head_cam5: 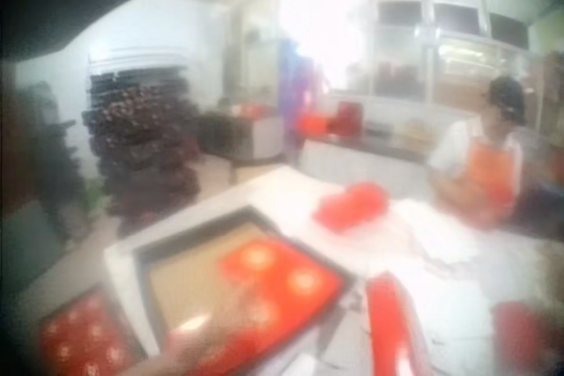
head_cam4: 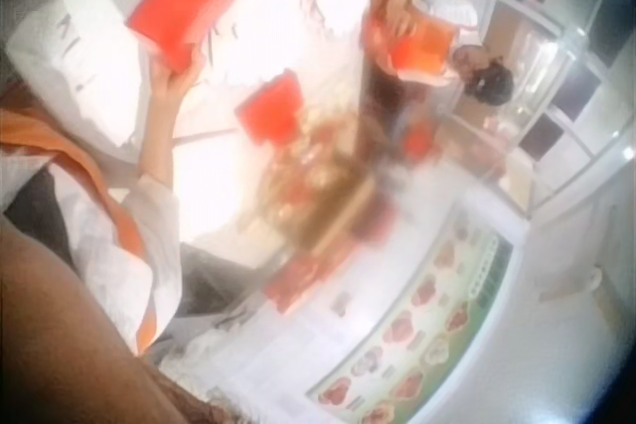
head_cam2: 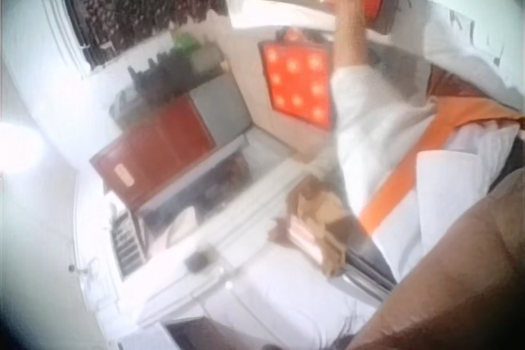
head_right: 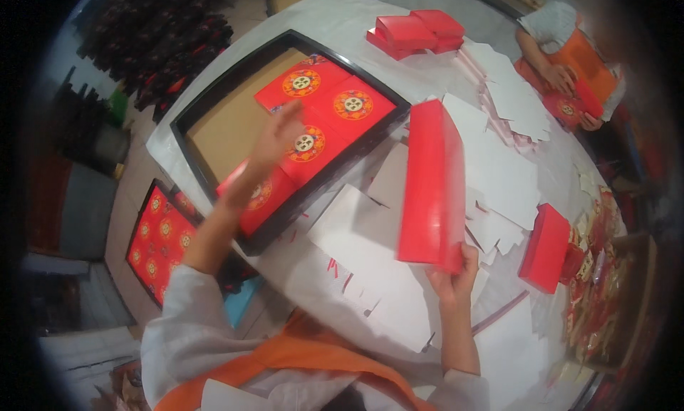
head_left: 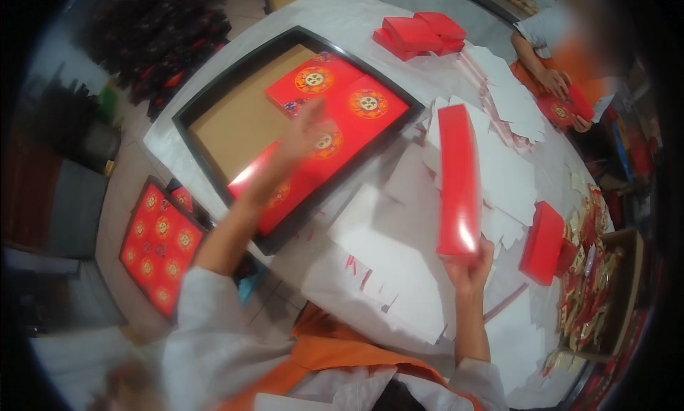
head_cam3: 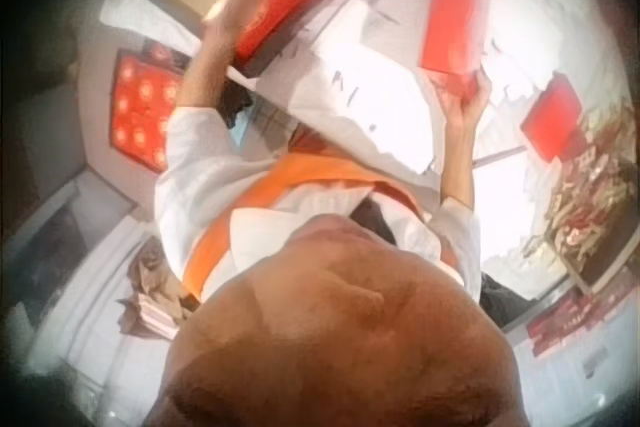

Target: The person assembles small red gift boxes by hand. They pick up white cardboard inserts and red paper envelopes, fold the envelopes around the inserts, and place the finished boxes into a black tray. The process is repetitive and involves handling multiple units.

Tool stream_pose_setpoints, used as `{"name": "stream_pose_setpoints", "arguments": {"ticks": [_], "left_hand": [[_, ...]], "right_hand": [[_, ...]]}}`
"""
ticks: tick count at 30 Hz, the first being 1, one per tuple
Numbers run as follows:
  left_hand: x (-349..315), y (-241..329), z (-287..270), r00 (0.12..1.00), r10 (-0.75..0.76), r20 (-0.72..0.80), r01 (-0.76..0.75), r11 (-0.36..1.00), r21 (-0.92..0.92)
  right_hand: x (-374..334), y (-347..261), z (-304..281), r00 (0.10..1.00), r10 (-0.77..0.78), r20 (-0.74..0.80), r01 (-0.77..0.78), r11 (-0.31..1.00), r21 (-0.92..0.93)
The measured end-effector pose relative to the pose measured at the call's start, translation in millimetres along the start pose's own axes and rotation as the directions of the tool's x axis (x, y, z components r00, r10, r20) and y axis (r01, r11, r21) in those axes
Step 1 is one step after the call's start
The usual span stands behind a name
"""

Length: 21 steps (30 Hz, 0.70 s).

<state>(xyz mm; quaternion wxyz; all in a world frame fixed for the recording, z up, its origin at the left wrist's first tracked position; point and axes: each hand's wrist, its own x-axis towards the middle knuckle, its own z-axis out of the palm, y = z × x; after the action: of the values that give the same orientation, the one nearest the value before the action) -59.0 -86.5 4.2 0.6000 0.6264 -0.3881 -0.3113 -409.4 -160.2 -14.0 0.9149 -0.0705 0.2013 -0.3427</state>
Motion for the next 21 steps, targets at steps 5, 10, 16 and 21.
{"name": "stream_pose_setpoints", "arguments": {"ticks": [5, 10, 16, 21], "left_hand": [[-68.0, 21.2, 53.6, 0.881, 0.402, 0.251, -0.462, 0.845, 0.268], [-69.7, -10.0, 28.9, 0.926, 0.208, 0.314, -0.235, 0.971, 0.05], [-106.6, 12.5, 17.1, 0.995, -0.071, -0.068, 0.067, 0.996, -0.067], [-91.1, 33.5, -55.6, 0.817, -0.103, -0.568, -0.093, 0.947, -0.306]], "right_hand": [[-2.5, 16.7, -8.4, 0.954, 0.279, 0.11, -0.243, 0.935, -0.26], [-25.2, 38.6, 12.9, 0.946, 0.3, -0.123, -0.284, 0.585, -0.759], [-31.2, 47.0, 35.5, 0.765, 0.51, 0.395, -0.509, 0.853, -0.115], [-5.9, 29.0, 20.9, 0.935, 0.34, 0.098, -0.294, 0.901, -0.317]]}}
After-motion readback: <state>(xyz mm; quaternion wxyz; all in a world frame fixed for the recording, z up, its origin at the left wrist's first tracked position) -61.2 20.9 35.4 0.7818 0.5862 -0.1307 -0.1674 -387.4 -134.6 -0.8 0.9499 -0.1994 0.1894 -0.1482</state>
